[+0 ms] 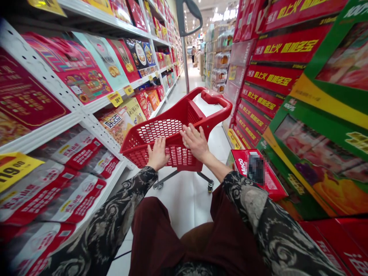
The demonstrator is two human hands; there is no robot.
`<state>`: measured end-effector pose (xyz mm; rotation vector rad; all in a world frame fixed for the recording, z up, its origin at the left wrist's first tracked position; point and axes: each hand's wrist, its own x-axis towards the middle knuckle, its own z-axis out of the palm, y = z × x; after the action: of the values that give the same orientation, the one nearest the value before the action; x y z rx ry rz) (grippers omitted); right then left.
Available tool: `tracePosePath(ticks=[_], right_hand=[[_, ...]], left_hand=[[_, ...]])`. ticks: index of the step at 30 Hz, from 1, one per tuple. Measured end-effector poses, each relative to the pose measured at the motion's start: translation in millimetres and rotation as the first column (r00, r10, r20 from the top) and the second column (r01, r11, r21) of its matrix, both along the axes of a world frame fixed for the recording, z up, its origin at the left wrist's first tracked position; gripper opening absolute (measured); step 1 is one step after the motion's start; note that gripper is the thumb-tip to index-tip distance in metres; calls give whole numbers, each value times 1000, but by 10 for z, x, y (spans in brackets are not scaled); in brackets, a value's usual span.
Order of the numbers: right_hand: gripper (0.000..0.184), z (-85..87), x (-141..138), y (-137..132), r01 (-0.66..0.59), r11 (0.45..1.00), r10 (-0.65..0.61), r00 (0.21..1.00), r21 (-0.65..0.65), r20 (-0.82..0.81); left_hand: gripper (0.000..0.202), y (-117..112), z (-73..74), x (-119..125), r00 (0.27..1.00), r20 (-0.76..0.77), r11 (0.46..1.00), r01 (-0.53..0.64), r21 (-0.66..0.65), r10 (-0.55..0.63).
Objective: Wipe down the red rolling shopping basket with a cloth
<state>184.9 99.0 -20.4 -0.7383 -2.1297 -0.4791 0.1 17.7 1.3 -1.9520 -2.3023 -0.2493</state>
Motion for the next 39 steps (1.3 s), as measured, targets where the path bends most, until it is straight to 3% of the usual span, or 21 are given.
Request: tracePosePath(ticks=[2, 4, 10, 13, 17, 20, 22, 24, 29, 32, 36, 39], right_hand=[[41, 81, 32, 89, 30, 1000, -30, 999, -5, -35], [40, 39, 45, 143, 6, 1000, -6, 1000, -24, -9], [37, -440, 32, 48, -74, 996, 80, 989, -56, 123], [32, -549, 63, -43, -146, 988, 154, 972, -56, 175], [33, -328, 87, -83, -167, 986, 168, 982, -27, 80], [37, -43, 31, -26, -98, 994, 97, 994, -36, -51], [38, 48, -31, 15, -66, 995, 60, 995, -72, -81], [40, 7, -90, 23, -68, 992, 64, 997, -107, -38], [41, -395, -147, -113, -105, 980, 126, 985, -167, 121], [41, -549, -110, -197, -138, 967, 178, 967, -212, 182], [41, -466, -102, -208, -183, 962, 213, 968, -202, 135], [42, -241, -208, -141, -136, 979, 132, 991, -151, -38]], left_hand=[[77, -2, 16, 49, 1000, 15, 1000, -19, -7, 19], [77, -12, 31, 98, 999, 30, 1000, -24, -15, 24], [78, -34, 36, 189, 1000, 15, 1000, -6, -1, 6], [78, -31, 34, 216, 1000, 12, 1000, -6, -3, 6], [79, -27, 38, 251, 1000, 9, 1000, 7, -4, -7], [80, -24, 50, 280, 1000, 23, 1000, -1, -7, 1], [80, -25, 58, 299, 999, 32, 1000, -3, -11, 3], [80, -30, 65, 317, 999, 35, 1000, 12, -17, -12], [78, -51, 59, 333, 996, 15, 996, 84, -20, -84], [78, -66, 38, 262, 994, 15, 994, 105, -6, -105], [78, -100, -6, 58, 996, 39, 996, -85, -12, 85], [80, -120, -22, -61, 996, 21, 995, -90, -44, 91]])
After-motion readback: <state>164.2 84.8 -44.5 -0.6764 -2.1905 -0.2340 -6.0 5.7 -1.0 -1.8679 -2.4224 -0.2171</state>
